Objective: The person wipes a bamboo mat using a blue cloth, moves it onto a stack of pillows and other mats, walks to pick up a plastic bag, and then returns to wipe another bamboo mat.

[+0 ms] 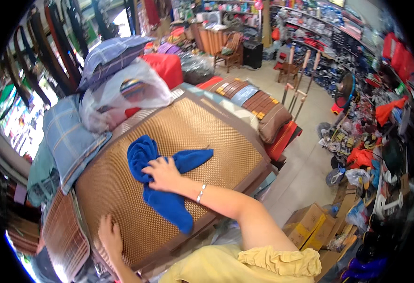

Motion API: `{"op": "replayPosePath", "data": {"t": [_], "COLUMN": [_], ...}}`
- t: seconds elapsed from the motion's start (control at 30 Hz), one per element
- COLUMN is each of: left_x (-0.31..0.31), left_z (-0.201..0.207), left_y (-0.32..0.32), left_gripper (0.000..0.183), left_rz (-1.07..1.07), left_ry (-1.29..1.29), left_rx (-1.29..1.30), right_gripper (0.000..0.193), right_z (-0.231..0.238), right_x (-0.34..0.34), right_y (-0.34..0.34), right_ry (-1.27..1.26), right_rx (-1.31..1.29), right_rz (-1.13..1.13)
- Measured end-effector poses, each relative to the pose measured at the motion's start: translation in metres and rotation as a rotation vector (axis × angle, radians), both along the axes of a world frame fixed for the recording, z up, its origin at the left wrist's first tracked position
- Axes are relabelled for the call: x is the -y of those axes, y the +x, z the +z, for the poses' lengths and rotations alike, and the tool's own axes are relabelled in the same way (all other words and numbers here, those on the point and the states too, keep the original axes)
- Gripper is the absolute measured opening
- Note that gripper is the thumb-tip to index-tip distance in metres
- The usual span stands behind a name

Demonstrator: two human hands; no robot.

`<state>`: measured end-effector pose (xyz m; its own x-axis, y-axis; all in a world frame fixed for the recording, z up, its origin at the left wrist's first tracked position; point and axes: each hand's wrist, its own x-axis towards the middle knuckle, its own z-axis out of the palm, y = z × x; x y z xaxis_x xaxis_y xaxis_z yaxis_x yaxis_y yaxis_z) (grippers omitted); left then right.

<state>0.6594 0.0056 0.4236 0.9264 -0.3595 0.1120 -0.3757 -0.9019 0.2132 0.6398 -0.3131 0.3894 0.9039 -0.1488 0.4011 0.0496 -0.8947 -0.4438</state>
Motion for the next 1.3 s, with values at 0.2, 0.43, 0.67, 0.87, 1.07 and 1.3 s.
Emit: {"op": "replayPosePath", "data": {"t": [0.2,0.43,0.67,0.87,1.07,1.3], "left_x": [-0.005,-0.008,0.023,0.018,0.020,-0.101], "left_z": [-0.011,-0.009,-0.018,-0.024,-0.025,-0.030], "left_y": [0.022,0.019,0.045,0.047,0.051,0.053], "left_gripper": [0.053,0.054,0.055,0.054,0.053,0.045], "left_rz": [0.015,0.067,-0.011,0.020,-0.011,0.138], "left_ry": [0.032,0.031,0.040,0.021,-0.069,-0.230], "left_rx": [-0.072,-0.067,-0.035,-0.012,0.022,0.017], "right_gripper": [0.057,0.058,0.058,0.050,0.044,0.056], "right_z": [0.017,-0.012,-0.056,-0.012,-0.010,-0.028], "right_x": [-0.049,0.109,0.241,0.105,-0.060,0.081], "right_y": [-0.096,-0.164,-0.150,-0.123,-0.136,-0.177], "right_ry": [0.002,-0.055,-0.090,-0.067,-0.101,-0.096], "right_rx": [0.207,0.236,0.175,0.237,0.247,0.206], "right_rz": [0.391,-0.262,-0.707,-0.341,0.199,-0.182]}}
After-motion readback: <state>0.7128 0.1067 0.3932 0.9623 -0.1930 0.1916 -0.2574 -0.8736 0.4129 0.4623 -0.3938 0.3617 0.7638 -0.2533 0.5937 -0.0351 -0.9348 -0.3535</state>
